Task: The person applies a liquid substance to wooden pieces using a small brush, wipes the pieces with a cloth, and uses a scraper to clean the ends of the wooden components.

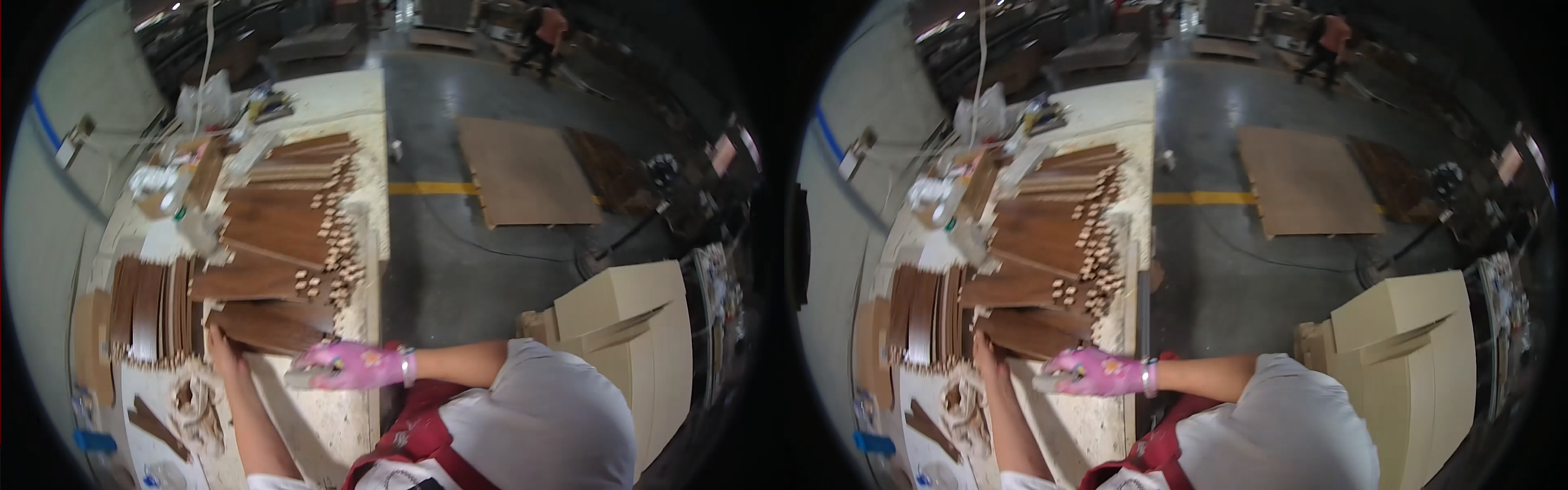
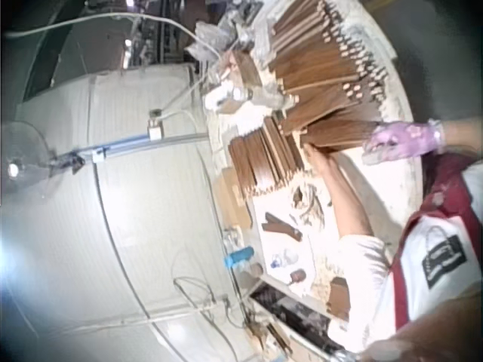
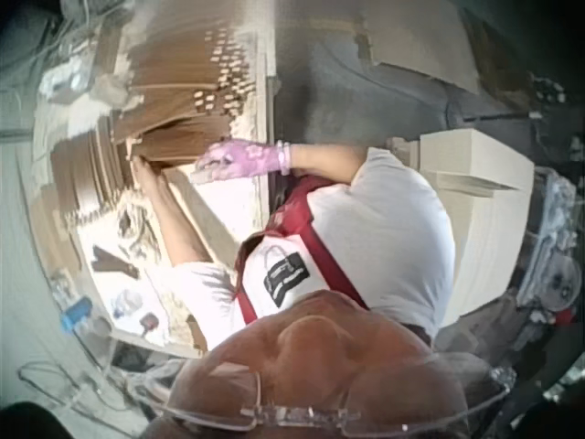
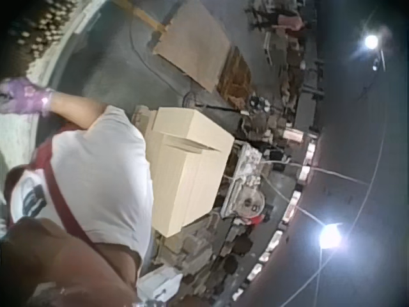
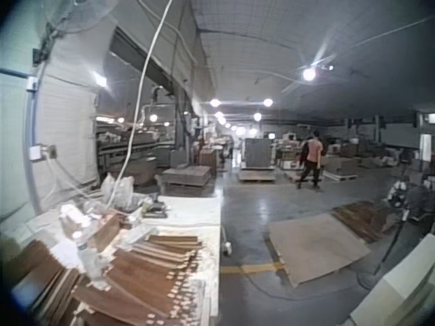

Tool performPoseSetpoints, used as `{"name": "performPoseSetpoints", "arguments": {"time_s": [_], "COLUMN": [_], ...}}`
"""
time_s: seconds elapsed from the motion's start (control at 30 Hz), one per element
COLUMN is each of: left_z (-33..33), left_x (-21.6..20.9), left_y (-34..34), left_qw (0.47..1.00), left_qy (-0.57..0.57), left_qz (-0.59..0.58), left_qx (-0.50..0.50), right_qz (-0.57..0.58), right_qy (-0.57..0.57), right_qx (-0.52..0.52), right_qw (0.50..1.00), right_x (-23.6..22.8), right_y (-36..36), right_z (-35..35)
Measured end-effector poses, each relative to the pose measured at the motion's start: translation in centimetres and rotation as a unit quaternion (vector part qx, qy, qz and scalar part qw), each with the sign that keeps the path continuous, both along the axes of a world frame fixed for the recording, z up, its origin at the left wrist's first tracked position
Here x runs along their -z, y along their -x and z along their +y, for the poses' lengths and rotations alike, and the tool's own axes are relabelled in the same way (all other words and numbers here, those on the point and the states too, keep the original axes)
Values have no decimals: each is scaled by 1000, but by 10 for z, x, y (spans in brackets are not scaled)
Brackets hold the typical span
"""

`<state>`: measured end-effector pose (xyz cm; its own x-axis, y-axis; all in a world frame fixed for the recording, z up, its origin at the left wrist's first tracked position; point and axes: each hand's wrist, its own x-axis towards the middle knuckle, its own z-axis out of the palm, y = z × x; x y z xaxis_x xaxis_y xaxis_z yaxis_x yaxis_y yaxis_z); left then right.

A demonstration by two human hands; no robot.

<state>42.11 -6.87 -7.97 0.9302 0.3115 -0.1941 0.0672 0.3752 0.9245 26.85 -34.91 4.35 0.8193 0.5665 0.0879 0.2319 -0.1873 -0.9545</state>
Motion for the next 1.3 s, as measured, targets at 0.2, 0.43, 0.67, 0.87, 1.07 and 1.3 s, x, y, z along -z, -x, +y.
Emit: {"name": "performPoseSetpoints", "arguments": {"time_s": [0.2,0.43,0.67,0.87,1.07,1.3], "left_z": [72,242,166,173,148,89], "left_x": [-72,-50,-75,-53,-95,-133], "left_y": [137,376,447,435,409,360], "left_qw": [958,807,640,578,835,948], "left_qy": [-271,-522,-664,-700,-451,40], "left_qz": [41,174,341,397,150,-104], "left_qx": [-77,-215,-184,-138,-276,-300], "right_qz": [29,251,274,255,249,166], "right_qy": [-47,-53,-67,-50,-43,-53], "right_qx": [-14,50,-66,-188,-151,-79], "right_qw": [998,965,957,947,956,982], "right_x": [-7,2,20,15,28,-15], "right_y": [6,27,49,67,52,35], "right_z": [13,19,87,137,132,152]}}
